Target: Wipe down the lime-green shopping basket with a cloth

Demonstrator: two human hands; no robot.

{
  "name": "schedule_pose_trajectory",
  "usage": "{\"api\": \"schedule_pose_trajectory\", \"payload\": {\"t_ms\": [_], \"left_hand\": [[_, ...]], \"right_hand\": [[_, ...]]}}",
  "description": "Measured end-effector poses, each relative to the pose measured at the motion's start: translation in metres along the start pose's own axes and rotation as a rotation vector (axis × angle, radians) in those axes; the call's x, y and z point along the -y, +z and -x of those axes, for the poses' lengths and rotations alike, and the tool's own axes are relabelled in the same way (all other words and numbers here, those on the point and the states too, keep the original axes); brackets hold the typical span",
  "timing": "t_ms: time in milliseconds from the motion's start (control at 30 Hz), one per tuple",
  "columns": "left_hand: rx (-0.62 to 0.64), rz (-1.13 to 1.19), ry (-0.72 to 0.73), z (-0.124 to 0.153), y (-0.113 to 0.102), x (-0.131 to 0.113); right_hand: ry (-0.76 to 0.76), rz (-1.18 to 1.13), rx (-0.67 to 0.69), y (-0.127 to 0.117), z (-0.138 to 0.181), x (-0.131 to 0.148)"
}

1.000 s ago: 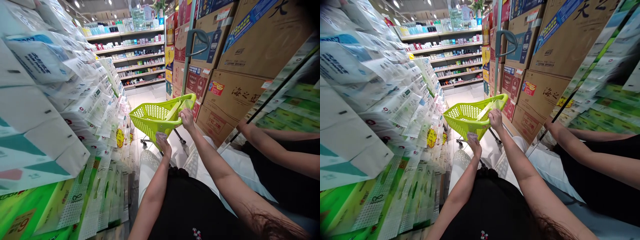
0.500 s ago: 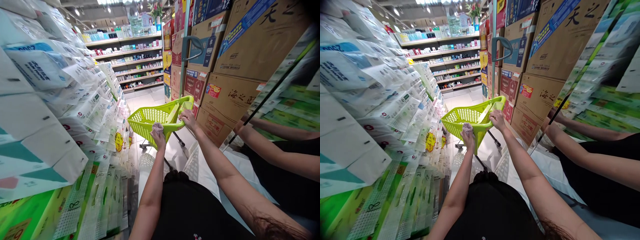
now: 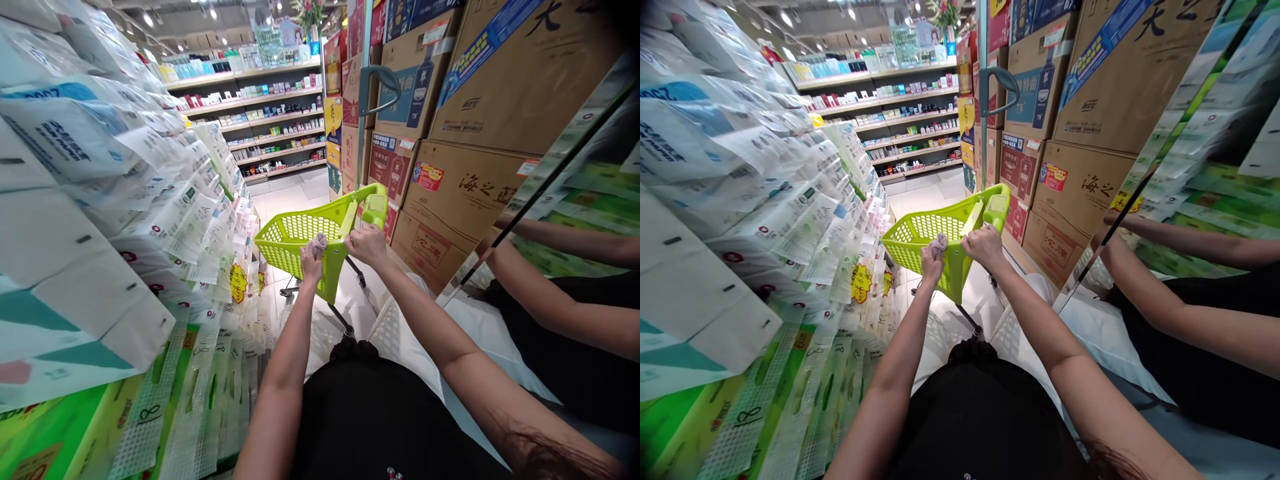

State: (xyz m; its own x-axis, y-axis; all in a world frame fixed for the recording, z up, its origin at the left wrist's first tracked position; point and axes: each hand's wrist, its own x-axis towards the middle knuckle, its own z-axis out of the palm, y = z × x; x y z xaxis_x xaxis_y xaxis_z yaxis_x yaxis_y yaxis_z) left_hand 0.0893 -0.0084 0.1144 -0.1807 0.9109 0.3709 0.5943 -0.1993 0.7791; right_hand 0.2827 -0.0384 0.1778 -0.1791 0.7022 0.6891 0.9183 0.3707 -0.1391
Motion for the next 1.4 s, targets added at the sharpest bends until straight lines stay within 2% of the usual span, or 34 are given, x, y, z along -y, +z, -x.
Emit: {"api": "schedule_pose_trajectory", "payload": {"t_ms": [100, 233, 300, 367, 467, 533, 600, 700, 767, 833, 1000, 1067, 1133, 1200, 1300, 1400], "left_hand": [[0.046, -0.062, -0.075, -0.014, -0.015, 0.015], [0.048, -0.157, -0.167, -0.031, -0.033, 0.03], [0.045, -0.17, -0.138, -0.03, -0.027, 0.026], [0.036, -0.157, -0.081, -0.023, -0.011, 0.015], [0.047, -0.137, -0.007, -0.01, 0.013, 0.005], [0.078, -0.142, 0.027, -0.007, 0.014, 0.009], [0.095, -0.173, 0.013, -0.011, 0.003, 0.022], [0.066, -0.239, -0.113, -0.021, -0.024, 0.045], [0.041, -0.261, -0.189, -0.025, -0.032, 0.05], [0.027, -0.254, -0.183, -0.022, -0.024, 0.045], [0.019, -0.147, 0.061, 0.002, 0.033, 0.013], [0.013, -0.098, 0.135, 0.011, 0.046, 0.01], [-0.004, -0.072, 0.162, 0.017, 0.046, 0.017], [-0.05, -0.076, 0.115, 0.02, 0.04, 0.028], [-0.175, -0.097, -0.013, 0.019, 0.032, 0.039], [-0.312, -0.095, -0.064, 0.017, 0.038, 0.034]], "right_hand": [[-0.034, 0.001, -0.015, 0.002, -0.002, -0.026], [-0.026, 0.016, 0.004, 0.0, -0.005, -0.052], [0.03, 0.034, 0.004, 0.002, -0.007, -0.055], [0.081, 0.056, -0.015, 0.006, -0.008, -0.052], [0.057, 0.07, -0.054, 0.015, -0.009, -0.048], [0.026, 0.067, -0.067, 0.019, -0.008, -0.052], [0.02, 0.058, -0.058, 0.02, -0.008, -0.061], [0.033, 0.018, -0.039, 0.018, -0.009, -0.077], [0.045, 0.022, -0.043, 0.017, -0.01, -0.083], [0.053, 0.065, -0.045, 0.017, -0.011, -0.086], [0.058, 0.163, -0.018, 0.012, -0.01, -0.088], [0.051, 0.198, 0.005, 0.008, -0.009, -0.09], [0.044, 0.242, 0.036, 0.004, -0.008, -0.091], [0.033, 0.274, 0.07, 0.0, -0.007, -0.09], [-0.005, 0.29, 0.115, -0.007, -0.007, -0.086], [-0.095, 0.291, 0.17, -0.018, -0.009, -0.084]]}}
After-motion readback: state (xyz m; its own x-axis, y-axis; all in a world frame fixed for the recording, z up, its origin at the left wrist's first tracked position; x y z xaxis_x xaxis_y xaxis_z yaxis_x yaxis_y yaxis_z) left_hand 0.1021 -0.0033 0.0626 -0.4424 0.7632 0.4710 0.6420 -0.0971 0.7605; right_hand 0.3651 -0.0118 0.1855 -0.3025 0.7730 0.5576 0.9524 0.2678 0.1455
